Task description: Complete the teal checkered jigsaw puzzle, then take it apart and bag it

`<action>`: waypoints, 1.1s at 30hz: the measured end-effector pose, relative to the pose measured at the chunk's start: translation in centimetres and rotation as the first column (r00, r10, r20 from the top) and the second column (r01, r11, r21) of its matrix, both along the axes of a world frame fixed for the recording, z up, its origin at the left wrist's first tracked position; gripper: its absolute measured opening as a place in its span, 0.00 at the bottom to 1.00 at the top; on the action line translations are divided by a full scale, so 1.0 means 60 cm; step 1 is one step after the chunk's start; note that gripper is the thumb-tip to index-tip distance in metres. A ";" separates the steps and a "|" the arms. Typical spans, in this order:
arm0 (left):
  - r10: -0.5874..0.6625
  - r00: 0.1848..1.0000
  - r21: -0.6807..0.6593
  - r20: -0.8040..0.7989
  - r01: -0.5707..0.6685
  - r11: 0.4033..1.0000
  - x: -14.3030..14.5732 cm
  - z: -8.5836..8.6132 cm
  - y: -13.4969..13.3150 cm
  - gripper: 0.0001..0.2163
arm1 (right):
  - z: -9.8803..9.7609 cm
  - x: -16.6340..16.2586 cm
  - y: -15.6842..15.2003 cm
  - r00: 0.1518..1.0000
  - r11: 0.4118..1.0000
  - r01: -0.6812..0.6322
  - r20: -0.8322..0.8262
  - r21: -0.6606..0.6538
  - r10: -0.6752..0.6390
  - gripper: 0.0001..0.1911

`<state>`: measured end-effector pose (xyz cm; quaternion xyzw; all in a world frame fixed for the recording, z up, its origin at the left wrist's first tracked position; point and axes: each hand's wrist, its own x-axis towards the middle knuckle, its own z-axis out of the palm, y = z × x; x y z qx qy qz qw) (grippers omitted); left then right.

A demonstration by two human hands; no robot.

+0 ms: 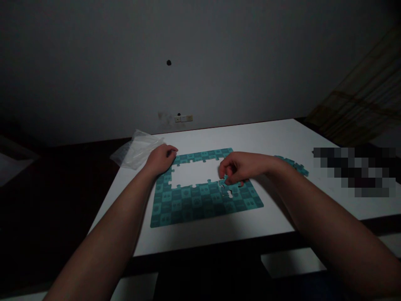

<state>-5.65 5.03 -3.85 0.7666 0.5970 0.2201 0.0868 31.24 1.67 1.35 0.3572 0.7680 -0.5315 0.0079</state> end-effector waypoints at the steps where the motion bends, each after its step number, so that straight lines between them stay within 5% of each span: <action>1: 0.000 1.000 0.001 0.001 0.000 1.000 0.000 0.000 0.000 0.17 | -0.001 0.000 0.000 1.000 1.000 -0.002 0.009 0.001 0.002 0.14; 16: 0.011 1.000 -0.005 0.006 -0.011 1.000 -0.001 -0.005 0.002 0.17 | 0.008 0.007 0.004 0.995 0.999 -0.040 -0.092 -0.009 0.039 0.16; 25: 0.012 0.999 0.032 0.047 -0.014 0.999 0.000 -0.001 -0.002 0.14 | -0.027 -0.011 0.014 0.890 0.944 0.320 -0.369 0.087 -0.268 0.24; 33: 0.060 0.998 0.055 0.031 -0.061 0.997 0.000 0.000 -0.008 0.12 | -0.051 -0.026 0.008 0.863 0.918 0.387 -0.386 0.086 -0.327 0.23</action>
